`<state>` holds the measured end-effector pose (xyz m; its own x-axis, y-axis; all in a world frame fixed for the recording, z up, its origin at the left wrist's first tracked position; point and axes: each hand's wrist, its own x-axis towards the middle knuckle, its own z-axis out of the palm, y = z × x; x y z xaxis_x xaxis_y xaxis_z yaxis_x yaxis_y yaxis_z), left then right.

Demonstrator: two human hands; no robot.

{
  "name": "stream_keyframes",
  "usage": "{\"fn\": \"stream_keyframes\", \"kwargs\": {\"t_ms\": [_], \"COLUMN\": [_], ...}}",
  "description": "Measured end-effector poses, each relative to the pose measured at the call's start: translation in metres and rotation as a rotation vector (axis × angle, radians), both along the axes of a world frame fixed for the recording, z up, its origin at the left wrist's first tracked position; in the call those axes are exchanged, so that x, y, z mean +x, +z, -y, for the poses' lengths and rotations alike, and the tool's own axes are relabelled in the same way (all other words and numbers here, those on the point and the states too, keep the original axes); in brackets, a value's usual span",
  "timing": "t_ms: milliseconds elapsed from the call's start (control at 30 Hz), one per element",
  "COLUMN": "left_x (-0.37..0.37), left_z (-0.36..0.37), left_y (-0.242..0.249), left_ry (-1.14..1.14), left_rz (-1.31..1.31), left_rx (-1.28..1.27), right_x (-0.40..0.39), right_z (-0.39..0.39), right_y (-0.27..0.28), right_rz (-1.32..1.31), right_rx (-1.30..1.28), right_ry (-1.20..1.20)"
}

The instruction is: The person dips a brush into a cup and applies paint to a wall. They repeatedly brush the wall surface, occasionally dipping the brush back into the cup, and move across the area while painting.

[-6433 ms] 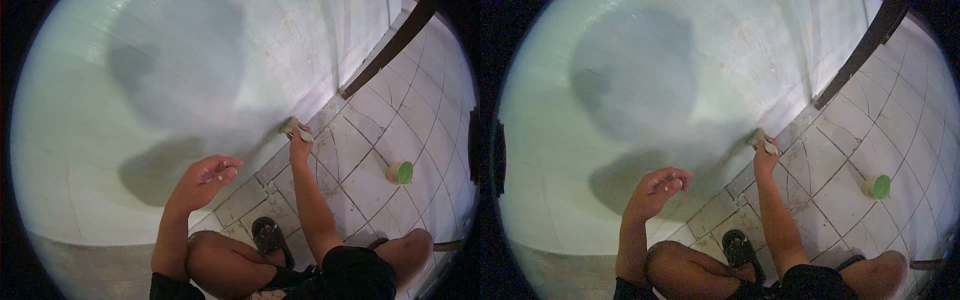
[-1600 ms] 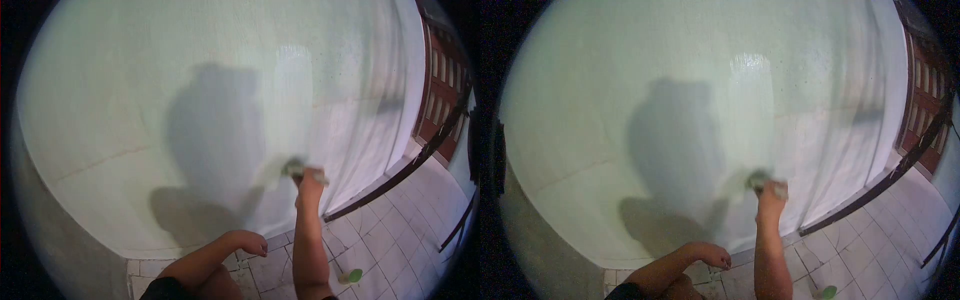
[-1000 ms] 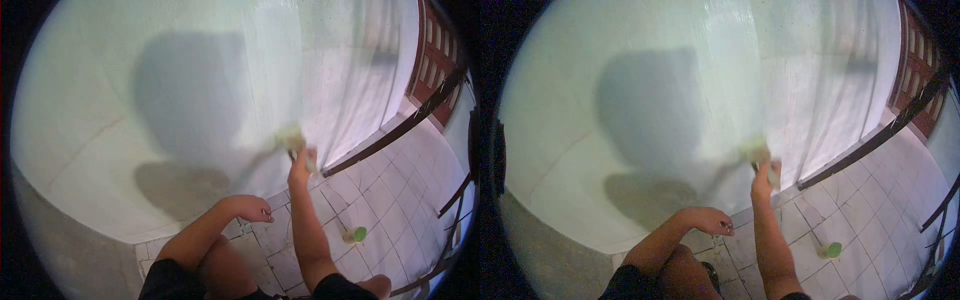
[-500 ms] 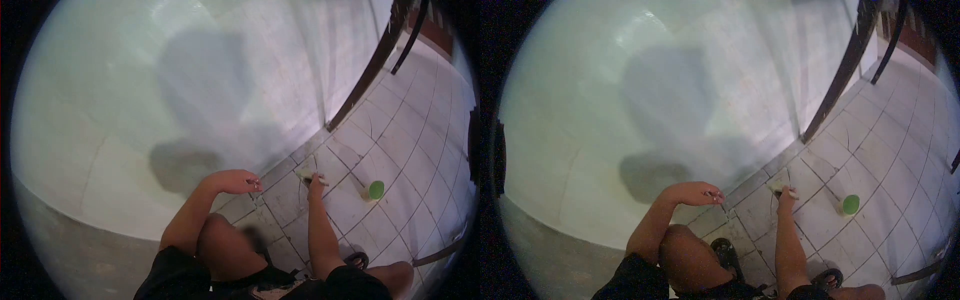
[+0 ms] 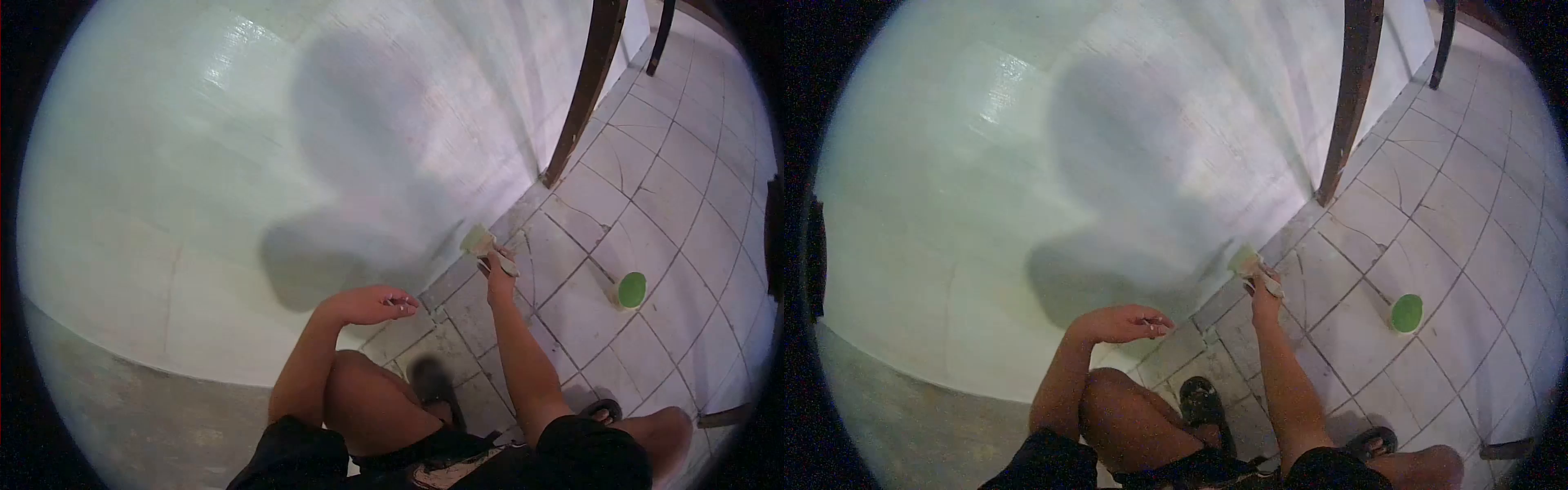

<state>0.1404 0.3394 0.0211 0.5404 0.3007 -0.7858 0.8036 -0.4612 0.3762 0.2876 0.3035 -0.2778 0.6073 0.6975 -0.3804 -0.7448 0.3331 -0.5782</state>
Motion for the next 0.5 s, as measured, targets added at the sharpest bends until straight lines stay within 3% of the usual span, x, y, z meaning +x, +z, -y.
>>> {"fn": "stream_keyframes", "kwargs": {"t_ms": [167, 233, 300, 433, 500], "left_x": [-0.020, -0.025, -0.028, -0.049, -0.061], "left_z": [-0.013, -0.016, -0.020, -0.030, -0.036], "left_y": [0.003, 0.007, 0.012, 0.010, 0.006], "left_ry": [0.002, 0.031, 0.074, 0.074, -0.048], "left_rz": [-0.006, -0.002, -0.015, 0.018, 0.046], "left_rx": [0.054, 0.071, 0.026, 0.040, 0.085], "right_x": [-0.010, -0.017, -0.021, -0.043, -0.047], "right_z": [-0.036, -0.049, -0.059, -0.058, -0.053], "right_y": [0.079, 0.079, 0.063, -0.023, -0.031], "right_rz": [-0.070, -0.006, 0.066, 0.182, 0.193], "right_rx": [0.351, 0.328, 0.301, -0.077, -0.134], "right_ry": [-0.076, -0.065, -0.058, -0.100, -0.087]}}
